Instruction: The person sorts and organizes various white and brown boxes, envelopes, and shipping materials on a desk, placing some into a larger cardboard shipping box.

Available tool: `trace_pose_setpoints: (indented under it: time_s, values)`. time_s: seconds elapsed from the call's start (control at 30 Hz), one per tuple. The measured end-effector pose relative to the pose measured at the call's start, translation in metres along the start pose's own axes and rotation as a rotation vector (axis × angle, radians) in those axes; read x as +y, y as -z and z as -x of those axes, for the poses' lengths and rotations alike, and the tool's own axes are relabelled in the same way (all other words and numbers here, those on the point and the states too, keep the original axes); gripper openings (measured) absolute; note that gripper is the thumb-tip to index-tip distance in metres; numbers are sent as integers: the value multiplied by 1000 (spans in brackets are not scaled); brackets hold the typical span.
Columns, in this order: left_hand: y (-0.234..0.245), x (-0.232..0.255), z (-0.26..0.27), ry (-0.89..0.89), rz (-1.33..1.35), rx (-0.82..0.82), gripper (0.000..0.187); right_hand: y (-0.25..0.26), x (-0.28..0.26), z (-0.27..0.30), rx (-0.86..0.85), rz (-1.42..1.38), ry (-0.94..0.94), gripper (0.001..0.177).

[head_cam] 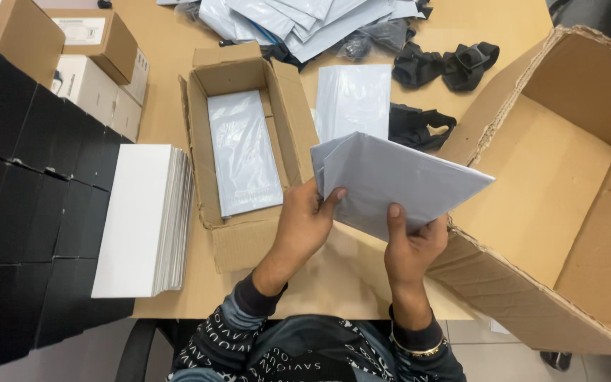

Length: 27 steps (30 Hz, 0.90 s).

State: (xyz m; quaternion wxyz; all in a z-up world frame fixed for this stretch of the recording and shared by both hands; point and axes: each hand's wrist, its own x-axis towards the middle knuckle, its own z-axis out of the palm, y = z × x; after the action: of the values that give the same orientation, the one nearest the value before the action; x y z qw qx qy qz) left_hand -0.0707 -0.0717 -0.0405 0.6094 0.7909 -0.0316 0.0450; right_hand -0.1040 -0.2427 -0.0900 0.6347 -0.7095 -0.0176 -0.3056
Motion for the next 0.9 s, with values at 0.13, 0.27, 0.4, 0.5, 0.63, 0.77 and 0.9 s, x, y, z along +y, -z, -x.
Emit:
trace_pose_setpoints:
  time_s: [0.13, 0.27, 0.4, 0.5, 0.63, 0.77, 0.9]
  values:
    - [4, -10, 23, 55, -78, 14, 22, 11, 6, 9, -63, -26, -28, 41]
    - [1, -10, 40, -9, 18, -9, 24, 23, 9, 19, -130, -99, 2, 50]
    - [-12, -13, 56, -67, 71, 1, 39, 33, 11, 26, -181, -145, -23, 58]
    - [-18, -19, 63, -128, 98, 18, 36, 40, 8, 33, -202, -186, -7, 63]
    - [-17, -32, 62, -37, 255, -32, 29, 44, 19, 38, -215, -197, -100, 56]
    - [-24, -40, 63, -56, 196, -54, 29, 38, 35, 49, -222, -133, -137, 44]
    - [-22, -45, 62, -81, 275, -54, 30, 47, 36, 51, -170, -133, -126, 43]
